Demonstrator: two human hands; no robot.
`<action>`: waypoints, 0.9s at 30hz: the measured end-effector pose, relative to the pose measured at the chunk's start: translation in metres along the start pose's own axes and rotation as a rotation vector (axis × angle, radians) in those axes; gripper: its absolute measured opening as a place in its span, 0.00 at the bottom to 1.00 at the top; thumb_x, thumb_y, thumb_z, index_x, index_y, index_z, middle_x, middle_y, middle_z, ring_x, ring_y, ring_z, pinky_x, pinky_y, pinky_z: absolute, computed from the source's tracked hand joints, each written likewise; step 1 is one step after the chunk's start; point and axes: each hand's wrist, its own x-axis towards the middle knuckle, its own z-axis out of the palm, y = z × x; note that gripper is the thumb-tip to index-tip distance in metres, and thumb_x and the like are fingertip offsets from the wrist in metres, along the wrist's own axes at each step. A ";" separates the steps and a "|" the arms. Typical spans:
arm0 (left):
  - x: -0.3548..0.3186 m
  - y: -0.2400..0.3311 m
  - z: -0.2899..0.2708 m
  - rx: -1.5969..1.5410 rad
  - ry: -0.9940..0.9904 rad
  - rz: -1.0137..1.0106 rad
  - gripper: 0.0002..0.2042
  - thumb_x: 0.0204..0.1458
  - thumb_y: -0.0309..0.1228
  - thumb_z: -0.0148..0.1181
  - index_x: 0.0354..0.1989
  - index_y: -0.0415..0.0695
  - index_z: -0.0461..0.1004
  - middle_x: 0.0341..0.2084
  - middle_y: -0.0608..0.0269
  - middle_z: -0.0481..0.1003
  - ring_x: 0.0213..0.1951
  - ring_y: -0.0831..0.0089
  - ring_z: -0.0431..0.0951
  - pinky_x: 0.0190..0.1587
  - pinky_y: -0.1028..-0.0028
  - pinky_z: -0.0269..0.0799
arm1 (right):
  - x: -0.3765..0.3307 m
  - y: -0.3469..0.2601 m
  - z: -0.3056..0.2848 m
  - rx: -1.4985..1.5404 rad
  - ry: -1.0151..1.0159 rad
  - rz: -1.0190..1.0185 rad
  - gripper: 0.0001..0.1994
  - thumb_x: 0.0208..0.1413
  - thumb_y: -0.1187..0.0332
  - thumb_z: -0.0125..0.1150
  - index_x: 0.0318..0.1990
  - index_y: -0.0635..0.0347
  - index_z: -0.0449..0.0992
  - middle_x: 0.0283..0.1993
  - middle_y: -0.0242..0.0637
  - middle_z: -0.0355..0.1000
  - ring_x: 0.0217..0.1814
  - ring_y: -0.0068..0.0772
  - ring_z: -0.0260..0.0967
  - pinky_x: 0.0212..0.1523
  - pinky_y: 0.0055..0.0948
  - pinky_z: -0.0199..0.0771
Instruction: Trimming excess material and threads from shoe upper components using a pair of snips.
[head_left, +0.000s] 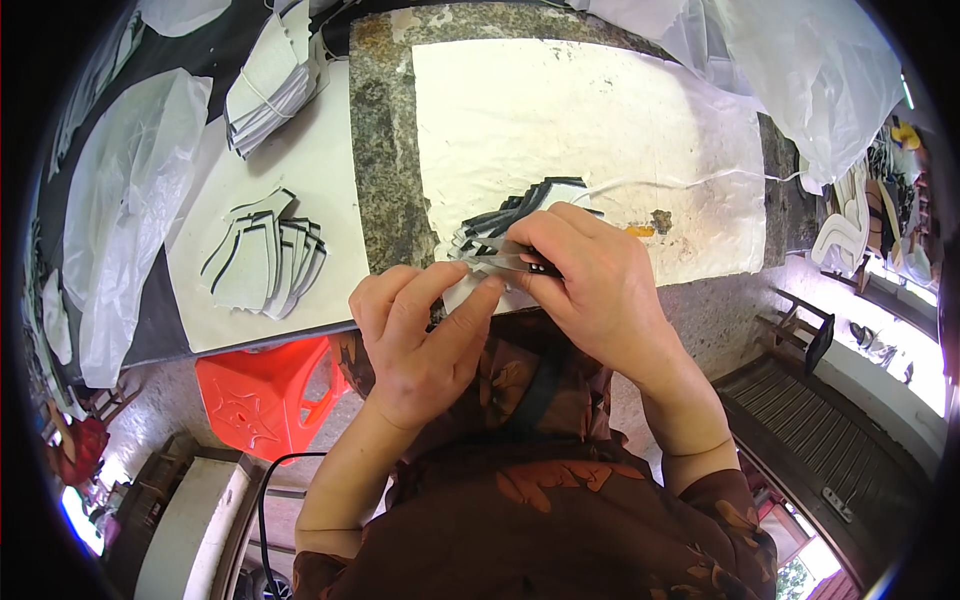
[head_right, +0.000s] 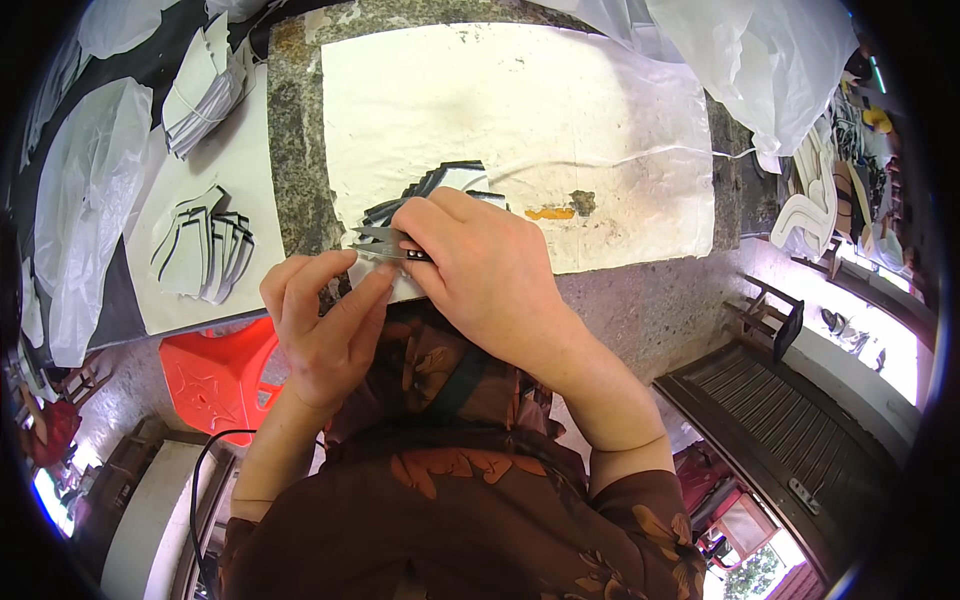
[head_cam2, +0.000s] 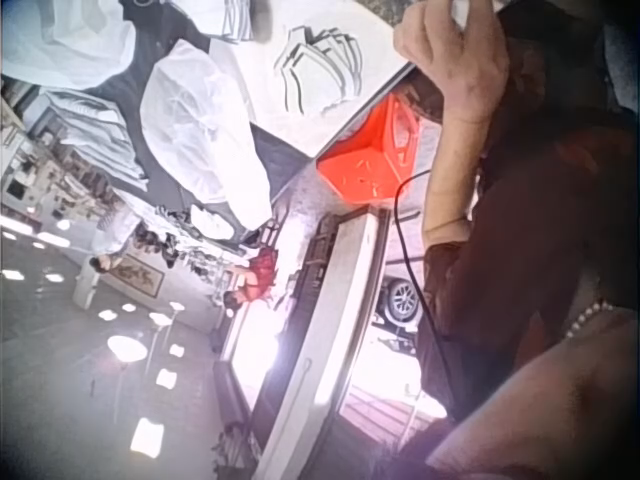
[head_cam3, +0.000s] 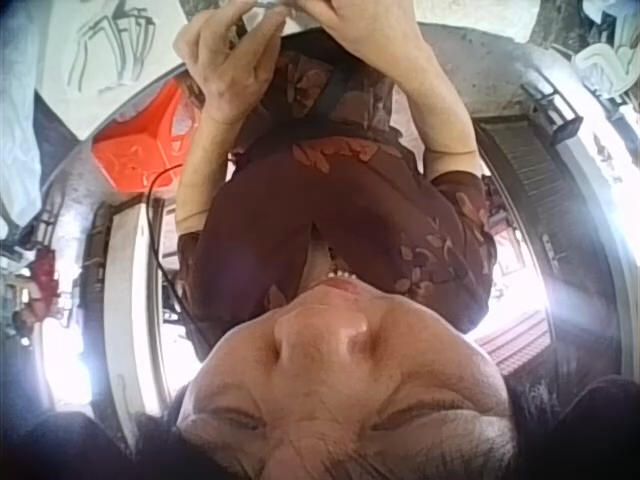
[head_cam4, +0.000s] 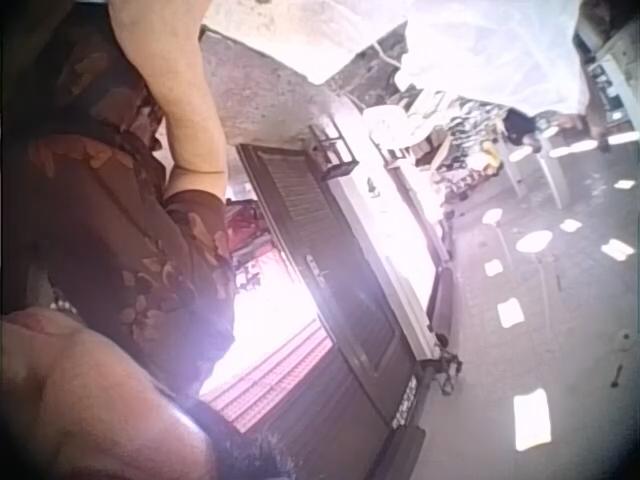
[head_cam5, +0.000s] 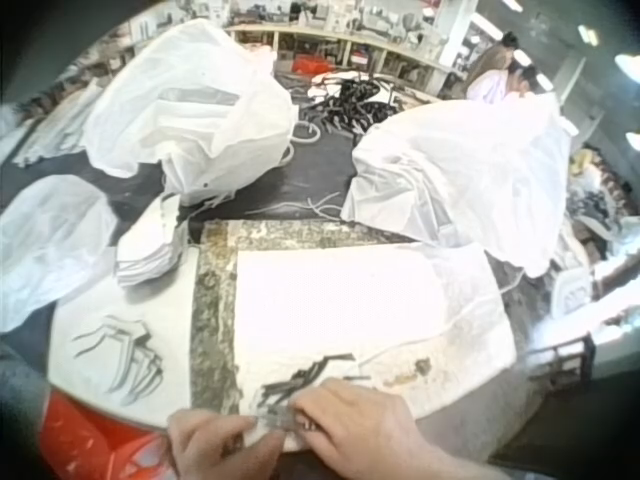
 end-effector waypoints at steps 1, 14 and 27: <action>0.000 0.000 0.000 0.009 -0.004 -0.002 0.17 0.42 0.28 0.73 0.43 0.54 0.87 0.48 0.69 0.76 0.47 0.65 0.71 0.51 0.63 0.64 | 0.000 0.000 0.000 -0.008 -0.004 -0.009 0.07 0.55 0.69 0.65 0.39 0.54 0.75 0.34 0.37 0.72 0.36 0.46 0.75 0.34 0.41 0.74; -0.002 0.000 0.002 0.006 -0.032 0.025 0.15 0.45 0.28 0.71 0.44 0.51 0.86 0.49 0.74 0.78 0.48 0.67 0.73 0.51 0.63 0.63 | -0.001 -0.002 0.003 -0.007 0.052 -0.028 0.08 0.51 0.76 0.64 0.39 0.56 0.77 0.31 0.36 0.71 0.32 0.43 0.73 0.31 0.36 0.71; 0.007 0.005 0.004 0.021 -0.091 -0.010 0.12 0.49 0.31 0.69 0.44 0.51 0.84 0.46 0.73 0.81 0.49 0.65 0.74 0.53 0.63 0.61 | 0.002 -0.001 -0.011 0.050 -0.006 0.046 0.07 0.55 0.74 0.65 0.41 0.61 0.77 0.34 0.41 0.75 0.35 0.47 0.75 0.36 0.36 0.74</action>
